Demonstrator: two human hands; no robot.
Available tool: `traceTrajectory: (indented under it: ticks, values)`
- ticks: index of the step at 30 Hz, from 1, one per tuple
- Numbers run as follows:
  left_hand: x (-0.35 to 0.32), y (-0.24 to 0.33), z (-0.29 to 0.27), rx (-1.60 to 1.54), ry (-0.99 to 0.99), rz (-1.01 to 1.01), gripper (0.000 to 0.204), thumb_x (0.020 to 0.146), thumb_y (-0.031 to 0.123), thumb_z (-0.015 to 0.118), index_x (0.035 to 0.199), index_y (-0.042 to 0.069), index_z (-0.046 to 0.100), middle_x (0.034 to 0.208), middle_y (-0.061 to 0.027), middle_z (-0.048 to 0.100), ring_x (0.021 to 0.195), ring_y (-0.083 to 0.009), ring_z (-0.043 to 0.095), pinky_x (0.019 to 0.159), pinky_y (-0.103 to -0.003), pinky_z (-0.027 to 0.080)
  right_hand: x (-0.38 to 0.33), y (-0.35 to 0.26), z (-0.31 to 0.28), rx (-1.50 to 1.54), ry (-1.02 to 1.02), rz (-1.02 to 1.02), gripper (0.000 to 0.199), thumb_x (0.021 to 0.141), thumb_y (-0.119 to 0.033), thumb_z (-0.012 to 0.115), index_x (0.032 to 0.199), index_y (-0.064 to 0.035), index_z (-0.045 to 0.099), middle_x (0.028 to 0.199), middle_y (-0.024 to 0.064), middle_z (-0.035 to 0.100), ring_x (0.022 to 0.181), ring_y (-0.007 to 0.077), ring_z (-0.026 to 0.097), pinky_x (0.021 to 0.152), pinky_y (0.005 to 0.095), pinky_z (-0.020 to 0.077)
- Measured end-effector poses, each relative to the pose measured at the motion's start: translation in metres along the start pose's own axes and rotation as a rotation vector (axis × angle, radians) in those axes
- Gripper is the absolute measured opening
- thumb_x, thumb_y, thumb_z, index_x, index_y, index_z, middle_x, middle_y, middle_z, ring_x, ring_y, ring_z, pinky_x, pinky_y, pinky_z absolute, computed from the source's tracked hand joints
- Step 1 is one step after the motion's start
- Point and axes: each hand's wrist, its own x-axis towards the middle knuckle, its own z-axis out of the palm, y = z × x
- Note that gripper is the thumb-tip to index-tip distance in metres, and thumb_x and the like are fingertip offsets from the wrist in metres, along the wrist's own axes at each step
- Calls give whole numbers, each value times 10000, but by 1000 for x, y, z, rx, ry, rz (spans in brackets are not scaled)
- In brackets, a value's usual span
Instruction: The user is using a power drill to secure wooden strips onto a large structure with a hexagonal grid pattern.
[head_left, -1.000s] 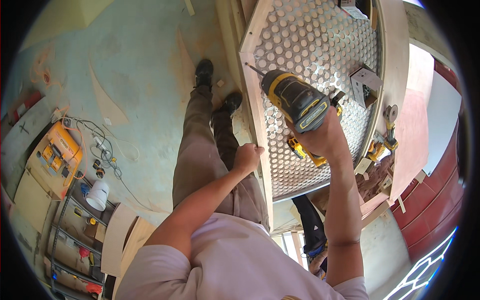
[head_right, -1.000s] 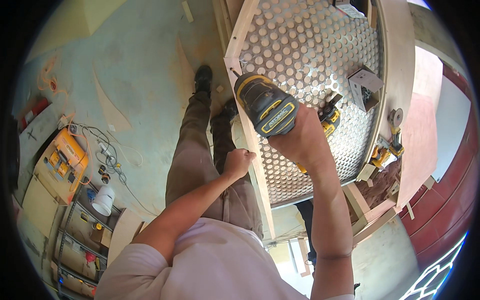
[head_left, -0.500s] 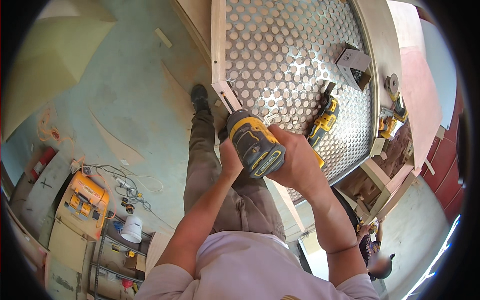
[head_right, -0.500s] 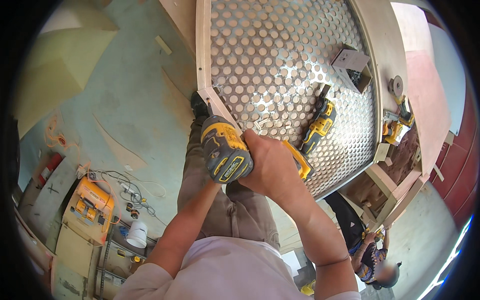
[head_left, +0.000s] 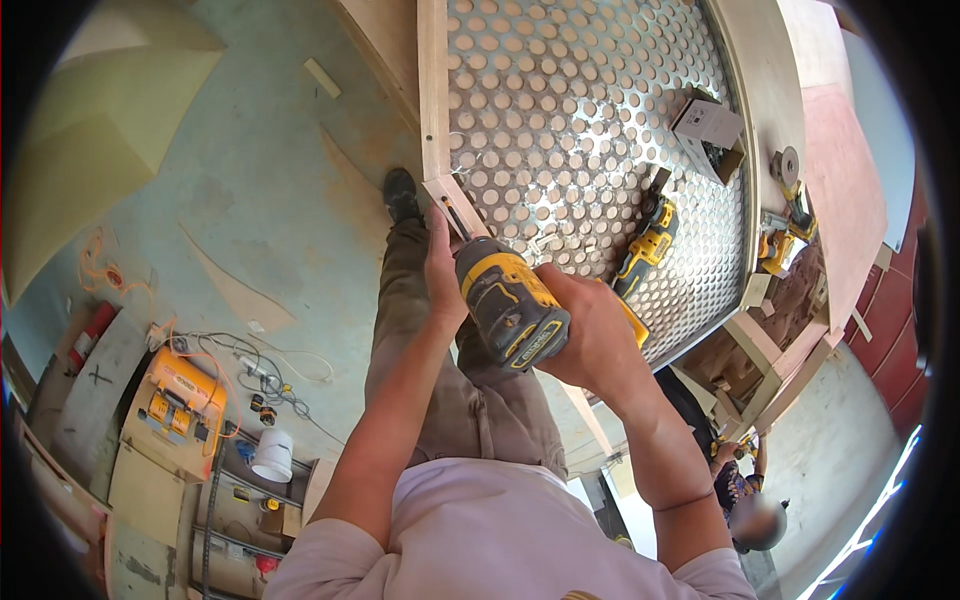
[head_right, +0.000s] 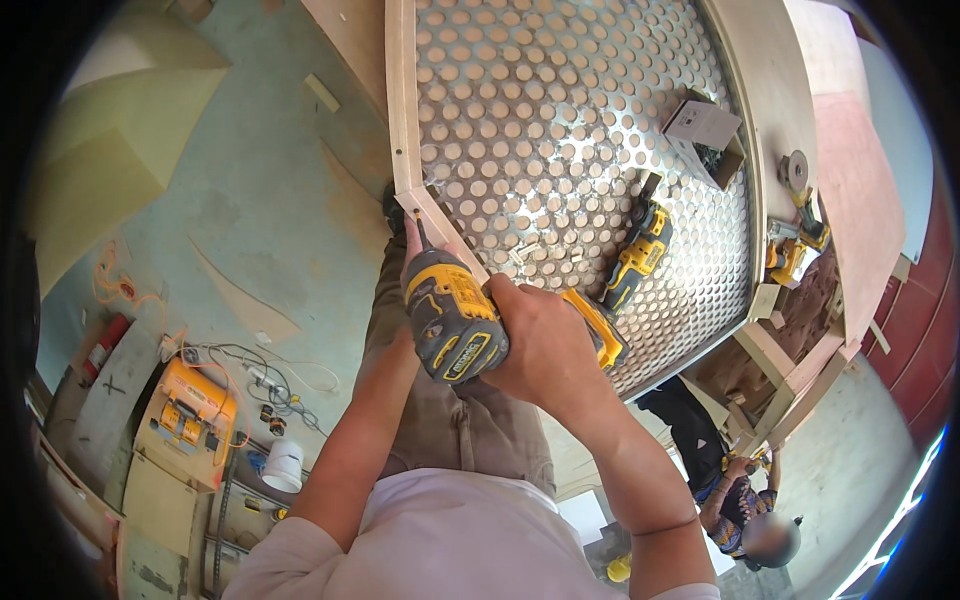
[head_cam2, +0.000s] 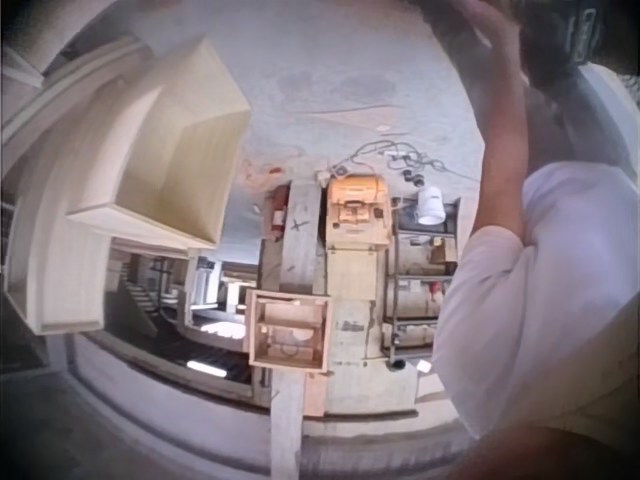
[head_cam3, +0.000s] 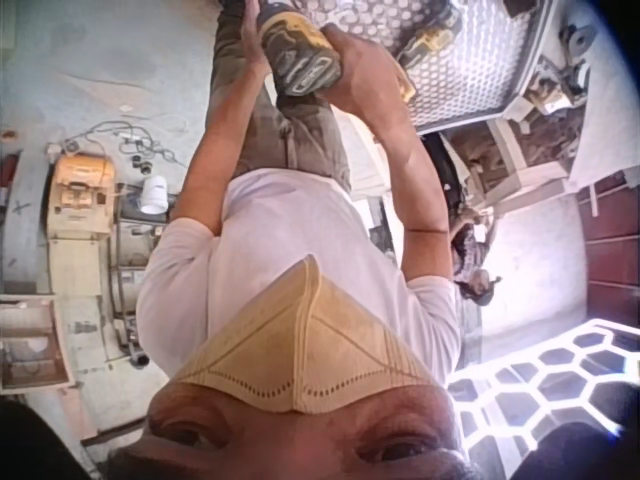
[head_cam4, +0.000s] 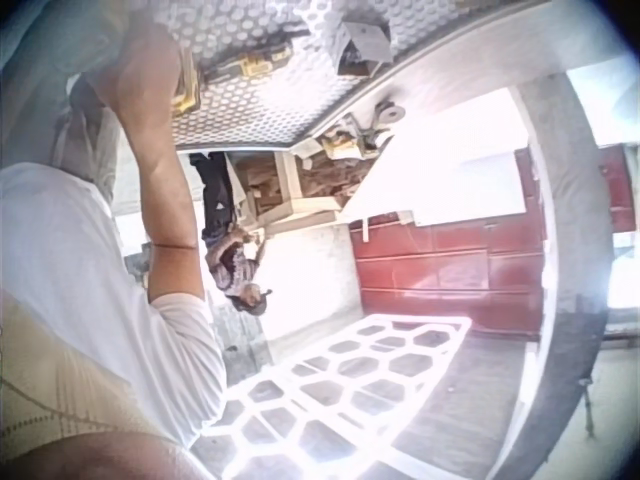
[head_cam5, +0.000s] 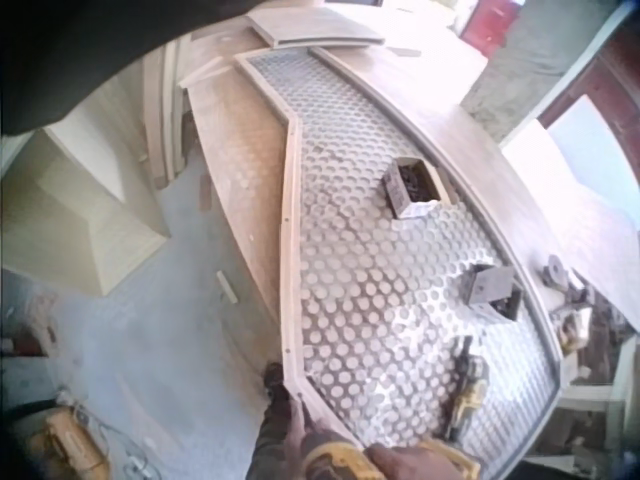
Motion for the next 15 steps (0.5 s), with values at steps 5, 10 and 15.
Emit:
traceTrajectory:
  ticks: [5, 10, 15]
  values:
    - [7, -36, -8, -253, -13, -68, 736, 987, 32, 626, 1608, 15, 231, 1387, -194, 586, 1094, -223, 676, 878, -318, 576, 6, -7, -5, 34, -21, -37, 412, 661, -136, 844, 994, -45, 621, 824, 177, 681, 818, 411, 682, 702, 443, 537]
    - [2, -19, -2, 54, 23, 122, 735, 987, 121, 638, 1593, -7, 243, 1403, -261, 563, 1198, -363, 637, 969, -387, 536, 6, -6, -5, 82, 32, -45, 417, 625, -151, 885, 907, -56, 592, 784, 179, 675, 784, 416, 677, 677, 445, 530]
    - [2, -14, -10, 87, 30, 113, 746, 993, 199, 636, 1589, -16, 242, 1365, -278, 571, 1195, -409, 618, 980, -414, 521, 8, -18, -7, -6, 38, -140, 368, 711, 21, 783, 1063, -9, 679, 921, 118, 718, 815, 294, 731, 734, 327, 555]
